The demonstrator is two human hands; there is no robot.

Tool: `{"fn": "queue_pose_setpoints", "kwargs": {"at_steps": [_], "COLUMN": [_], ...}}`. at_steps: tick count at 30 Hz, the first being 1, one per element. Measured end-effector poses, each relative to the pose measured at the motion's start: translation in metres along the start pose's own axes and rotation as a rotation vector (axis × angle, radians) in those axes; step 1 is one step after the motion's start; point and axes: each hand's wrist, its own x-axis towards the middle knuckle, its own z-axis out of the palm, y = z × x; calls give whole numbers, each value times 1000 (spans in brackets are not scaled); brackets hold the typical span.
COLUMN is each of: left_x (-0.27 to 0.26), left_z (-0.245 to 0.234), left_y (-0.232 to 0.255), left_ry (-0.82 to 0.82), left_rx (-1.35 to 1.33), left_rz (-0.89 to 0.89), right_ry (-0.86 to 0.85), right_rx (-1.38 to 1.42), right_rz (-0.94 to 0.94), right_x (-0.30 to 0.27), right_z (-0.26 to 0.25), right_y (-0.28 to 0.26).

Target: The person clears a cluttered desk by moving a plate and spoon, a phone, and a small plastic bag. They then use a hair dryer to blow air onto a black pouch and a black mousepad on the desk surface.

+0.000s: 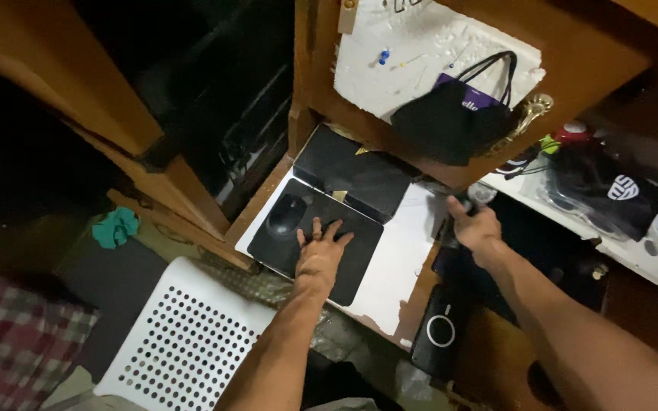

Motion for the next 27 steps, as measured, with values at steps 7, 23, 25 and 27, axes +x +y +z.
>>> {"fn": "queue_pose_setpoints", "kwargs": {"at_steps": [7, 23, 25, 27], "left_x": [-6, -3, -7, -10], "left_z": [-3, -18, -25, -35], "left_y": [-1, 5, 6, 8], "left_ry": [-20, -16, -15, -77], "left_rx": [24, 17, 12, 11], "left_rz": [7, 13, 18, 16], "right_ry": [-283, 50, 72, 4], "right_rx": [173, -152, -167, -136], "right_rz": [93, -92, -131, 29], "right_x": [-16, -90, -89, -102], "right_z": [8, -7, -13, -25], "right_y": [-14, 35, 27, 8]}}
